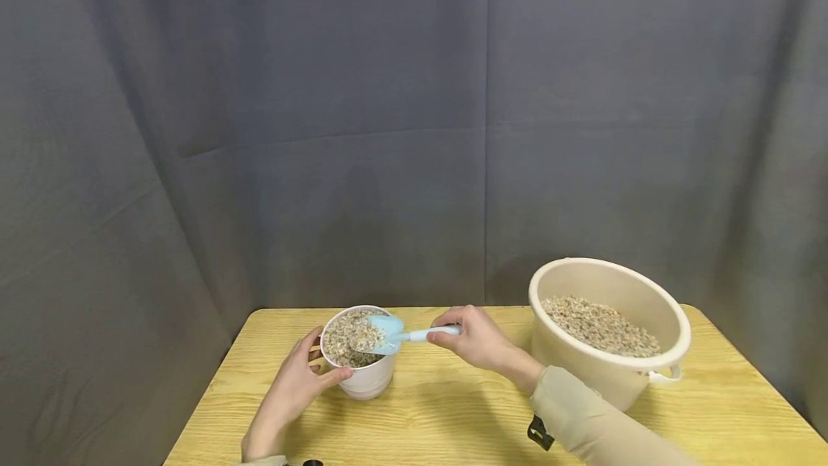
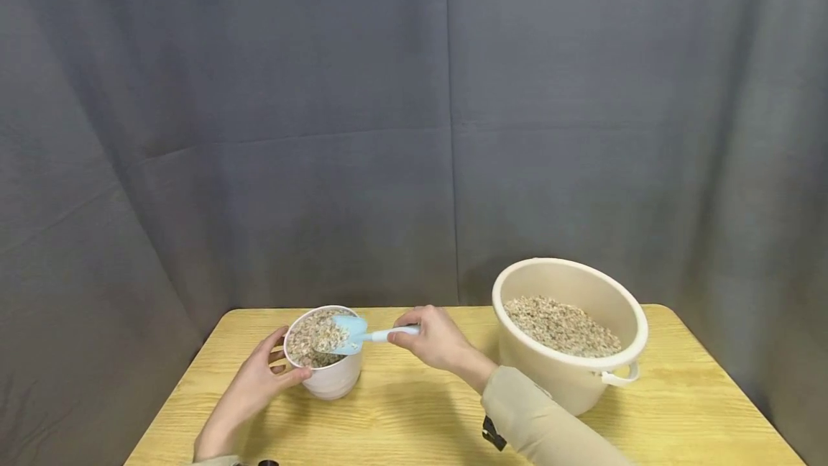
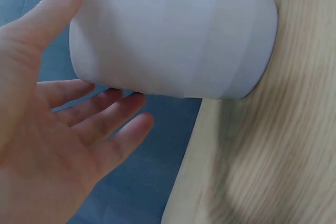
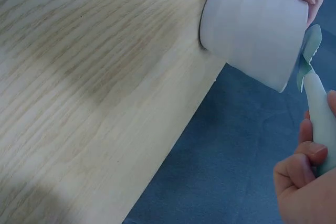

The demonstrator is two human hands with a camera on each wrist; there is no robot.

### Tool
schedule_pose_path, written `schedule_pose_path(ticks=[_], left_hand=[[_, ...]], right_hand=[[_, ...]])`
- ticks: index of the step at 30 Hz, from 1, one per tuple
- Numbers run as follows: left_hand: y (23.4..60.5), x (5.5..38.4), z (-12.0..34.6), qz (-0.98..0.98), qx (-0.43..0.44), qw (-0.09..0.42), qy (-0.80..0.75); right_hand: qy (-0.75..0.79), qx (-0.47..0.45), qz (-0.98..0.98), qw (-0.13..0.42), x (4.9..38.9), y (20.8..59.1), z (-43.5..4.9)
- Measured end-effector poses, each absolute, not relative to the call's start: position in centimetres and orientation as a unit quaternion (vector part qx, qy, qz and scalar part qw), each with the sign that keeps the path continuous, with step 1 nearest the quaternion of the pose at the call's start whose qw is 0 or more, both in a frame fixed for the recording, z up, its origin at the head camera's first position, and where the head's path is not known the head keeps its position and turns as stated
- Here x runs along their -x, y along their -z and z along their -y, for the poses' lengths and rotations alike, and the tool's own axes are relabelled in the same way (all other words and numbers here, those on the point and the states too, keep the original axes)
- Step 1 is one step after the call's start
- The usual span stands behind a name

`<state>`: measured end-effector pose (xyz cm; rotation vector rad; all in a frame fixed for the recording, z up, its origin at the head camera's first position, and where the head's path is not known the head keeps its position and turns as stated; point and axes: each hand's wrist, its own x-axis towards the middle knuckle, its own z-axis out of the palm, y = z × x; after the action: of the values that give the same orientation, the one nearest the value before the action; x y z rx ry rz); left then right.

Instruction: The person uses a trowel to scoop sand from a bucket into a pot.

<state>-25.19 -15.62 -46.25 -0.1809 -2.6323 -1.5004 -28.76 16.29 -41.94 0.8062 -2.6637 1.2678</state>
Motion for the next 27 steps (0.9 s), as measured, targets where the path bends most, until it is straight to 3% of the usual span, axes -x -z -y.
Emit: schedule_pose_path(ticks=[13, 27], left_hand=[[46.9, 25.4, 15.7, 0.860, 0.046, 0.068, 0.504], [47.0, 25.4, 15.5, 0.858, 0.043, 0.067, 0.508]], right_hand=[[-0.320, -0.317, 0.887, 0.102, 29.6, 40.2, -14.9], [-0.207, -0.305, 0.927, 0.069, 29.4, 34.9, -13.3]])
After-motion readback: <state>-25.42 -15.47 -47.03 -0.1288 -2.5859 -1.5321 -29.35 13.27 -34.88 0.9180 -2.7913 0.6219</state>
